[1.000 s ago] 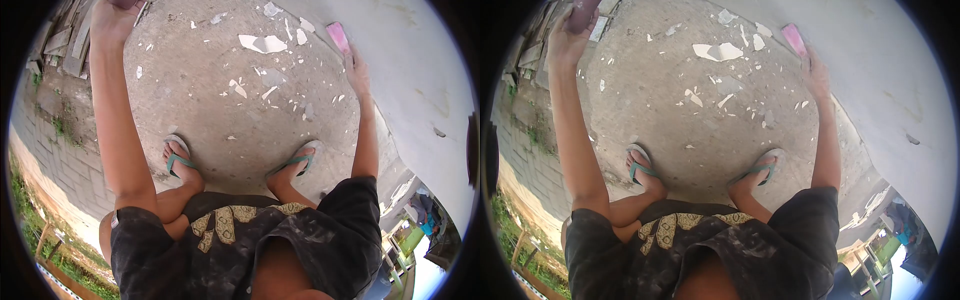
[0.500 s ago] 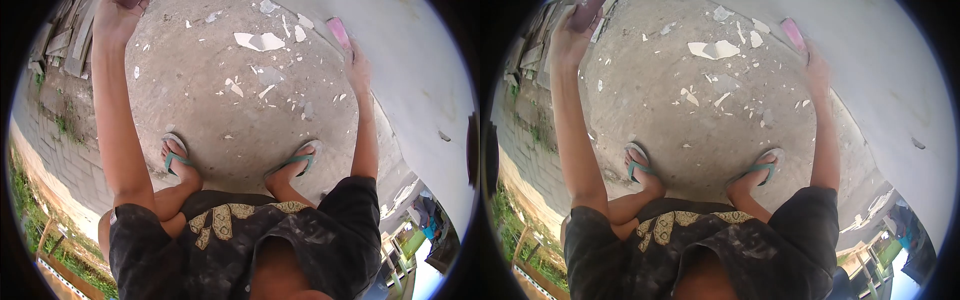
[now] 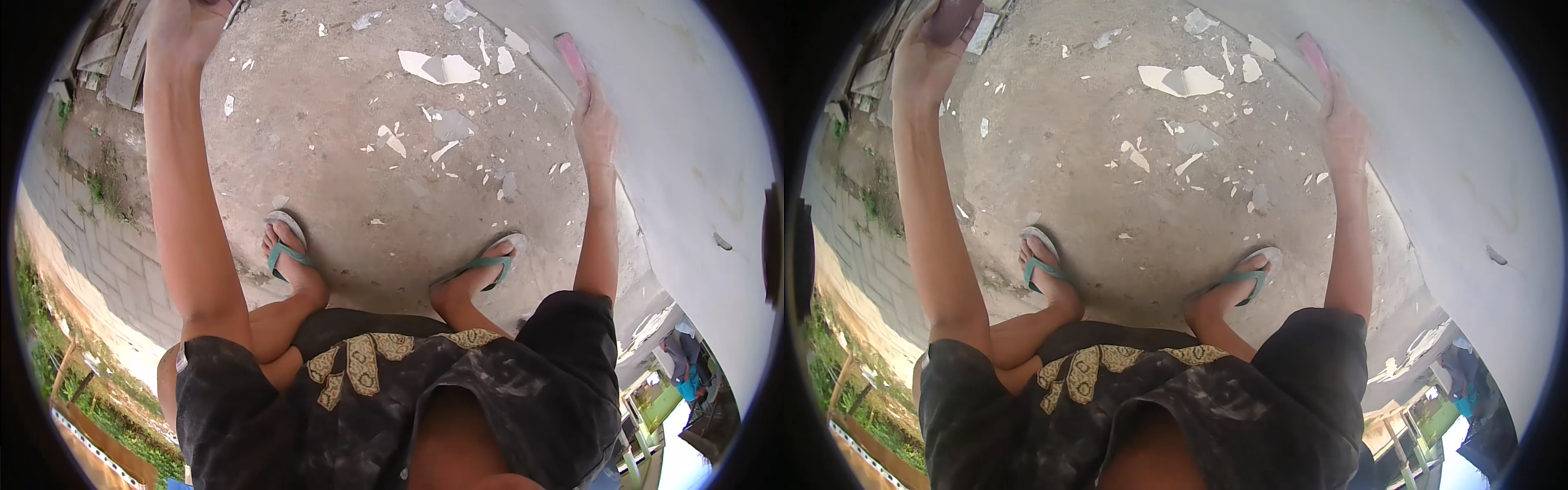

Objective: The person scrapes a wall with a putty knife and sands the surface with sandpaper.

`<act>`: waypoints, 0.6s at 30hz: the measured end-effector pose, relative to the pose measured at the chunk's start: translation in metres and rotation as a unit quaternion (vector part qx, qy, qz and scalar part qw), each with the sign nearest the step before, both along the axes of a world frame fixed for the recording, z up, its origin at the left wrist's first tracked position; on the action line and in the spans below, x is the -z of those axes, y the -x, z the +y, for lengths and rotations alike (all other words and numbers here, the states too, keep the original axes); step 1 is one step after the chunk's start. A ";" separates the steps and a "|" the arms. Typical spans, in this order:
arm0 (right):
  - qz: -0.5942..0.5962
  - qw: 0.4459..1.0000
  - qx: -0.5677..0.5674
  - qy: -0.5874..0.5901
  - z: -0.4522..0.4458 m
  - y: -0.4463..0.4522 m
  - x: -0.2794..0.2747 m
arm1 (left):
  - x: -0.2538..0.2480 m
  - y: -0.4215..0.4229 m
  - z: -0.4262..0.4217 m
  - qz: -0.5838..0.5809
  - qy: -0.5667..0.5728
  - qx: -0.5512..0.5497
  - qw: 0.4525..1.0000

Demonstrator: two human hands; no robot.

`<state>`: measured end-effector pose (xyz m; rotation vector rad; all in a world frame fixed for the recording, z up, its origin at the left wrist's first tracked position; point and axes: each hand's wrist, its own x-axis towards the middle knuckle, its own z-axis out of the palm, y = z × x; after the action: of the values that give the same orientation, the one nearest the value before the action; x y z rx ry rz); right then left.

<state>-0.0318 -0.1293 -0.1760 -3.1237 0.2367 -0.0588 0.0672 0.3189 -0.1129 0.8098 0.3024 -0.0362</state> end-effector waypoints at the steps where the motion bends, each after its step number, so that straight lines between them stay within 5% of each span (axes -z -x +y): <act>1: -0.018 1.000 -0.004 -0.016 -0.001 0.002 -0.001 | -0.007 0.008 -0.018 -0.032 -0.040 -0.011 0.999; 9: -0.057 0.998 -0.005 -0.027 0.015 -0.003 0.008 | 0.000 0.002 -0.007 -0.077 -0.059 0.062 0.993; 13: -0.086 0.995 0.023 -0.047 0.019 0.005 0.002 | -0.010 0.009 -0.021 -0.048 -0.087 -0.026 0.995; 18: -0.084 0.994 0.065 -0.022 0.007 0.010 0.002 | 0.005 -0.009 0.011 -0.042 0.030 0.070 0.996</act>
<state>-0.0415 -0.1225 -0.1778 -3.0332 0.4323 -0.3126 0.0765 0.3295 -0.1178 0.7693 0.1633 -0.1419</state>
